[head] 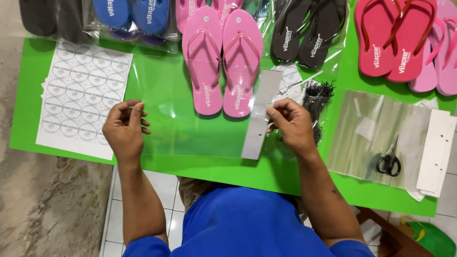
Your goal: The person handles flip-flops, places them into plastic bags, uses scissors to cut plastic ties, and attaches cardboard labels to the bags. They move items around a table and handle sheets of stickers.
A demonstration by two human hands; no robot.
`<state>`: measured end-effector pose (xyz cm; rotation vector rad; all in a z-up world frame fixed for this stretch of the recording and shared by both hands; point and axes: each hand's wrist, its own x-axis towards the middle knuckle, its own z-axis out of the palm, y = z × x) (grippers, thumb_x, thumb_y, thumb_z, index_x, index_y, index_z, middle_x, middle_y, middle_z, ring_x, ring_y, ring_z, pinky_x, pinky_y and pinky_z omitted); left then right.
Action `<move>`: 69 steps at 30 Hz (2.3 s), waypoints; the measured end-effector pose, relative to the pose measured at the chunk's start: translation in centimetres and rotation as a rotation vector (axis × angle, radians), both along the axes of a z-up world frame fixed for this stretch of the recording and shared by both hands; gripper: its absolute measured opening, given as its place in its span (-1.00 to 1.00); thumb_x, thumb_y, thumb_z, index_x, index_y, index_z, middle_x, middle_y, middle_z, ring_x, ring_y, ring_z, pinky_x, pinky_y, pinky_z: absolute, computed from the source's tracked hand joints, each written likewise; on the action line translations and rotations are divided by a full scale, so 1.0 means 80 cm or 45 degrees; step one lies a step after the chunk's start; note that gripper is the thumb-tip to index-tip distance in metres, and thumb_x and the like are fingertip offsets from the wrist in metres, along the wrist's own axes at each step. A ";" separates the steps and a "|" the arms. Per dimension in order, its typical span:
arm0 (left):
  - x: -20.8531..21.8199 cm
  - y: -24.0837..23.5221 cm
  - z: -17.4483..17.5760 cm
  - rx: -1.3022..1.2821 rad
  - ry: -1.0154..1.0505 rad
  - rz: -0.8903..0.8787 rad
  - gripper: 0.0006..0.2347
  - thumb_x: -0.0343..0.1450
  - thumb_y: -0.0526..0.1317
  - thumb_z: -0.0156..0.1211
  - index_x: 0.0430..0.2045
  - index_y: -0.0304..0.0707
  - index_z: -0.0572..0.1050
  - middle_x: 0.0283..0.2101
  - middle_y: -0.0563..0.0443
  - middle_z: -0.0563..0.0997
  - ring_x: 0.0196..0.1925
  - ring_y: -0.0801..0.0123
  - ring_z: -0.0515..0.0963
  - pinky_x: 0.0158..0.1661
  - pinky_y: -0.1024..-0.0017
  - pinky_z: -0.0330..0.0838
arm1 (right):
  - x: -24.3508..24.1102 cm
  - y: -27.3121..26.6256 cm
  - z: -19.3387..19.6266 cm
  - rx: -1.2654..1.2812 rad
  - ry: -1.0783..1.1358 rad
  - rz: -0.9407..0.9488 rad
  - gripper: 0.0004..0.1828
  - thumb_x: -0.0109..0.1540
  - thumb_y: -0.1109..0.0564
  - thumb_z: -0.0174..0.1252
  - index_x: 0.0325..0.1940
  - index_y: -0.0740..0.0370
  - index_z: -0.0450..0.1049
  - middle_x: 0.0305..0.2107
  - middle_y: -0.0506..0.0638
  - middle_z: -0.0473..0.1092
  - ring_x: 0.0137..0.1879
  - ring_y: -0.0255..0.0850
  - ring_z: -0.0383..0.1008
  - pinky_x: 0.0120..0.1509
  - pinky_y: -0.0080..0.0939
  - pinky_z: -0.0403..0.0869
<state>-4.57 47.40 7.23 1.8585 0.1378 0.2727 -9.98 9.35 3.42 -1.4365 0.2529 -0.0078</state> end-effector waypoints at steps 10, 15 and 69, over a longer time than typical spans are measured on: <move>-0.018 -0.052 -0.033 0.878 -0.406 0.249 -0.82 0.59 -0.25 0.28 -0.01 -0.36 0.51 -0.21 -0.12 0.44 -0.20 0.13 0.41 -0.16 0.22 0.39 | 0.010 0.083 -0.003 0.002 0.133 0.027 -0.79 0.28 0.27 0.27 -0.12 0.52 0.45 -0.49 0.29 0.49 -0.49 -0.09 0.57 -0.47 -0.09 0.67; -0.072 -0.167 -0.047 0.436 -0.297 -0.483 -0.41 0.18 -0.03 0.59 0.03 -0.28 0.48 -0.22 -0.13 0.51 -0.20 0.04 0.56 -0.08 0.17 0.48 | 0.011 0.088 -0.020 -0.023 0.197 0.057 -0.78 0.28 0.23 0.29 -0.12 0.48 0.46 -0.49 0.30 0.51 -0.52 -0.07 0.59 -0.52 -0.14 0.66; 0.051 -0.243 0.019 -0.393 -0.174 -0.816 -0.43 0.57 -0.44 0.08 0.47 -0.24 -0.03 0.00 -0.19 0.62 -0.01 0.33 0.59 0.11 0.20 0.49 | 0.040 0.004 0.026 -0.385 -0.614 -0.567 -0.77 0.51 0.08 -0.17 0.14 0.28 0.21 -0.18 -0.02 0.22 -0.07 -0.31 0.20 0.09 -0.25 0.27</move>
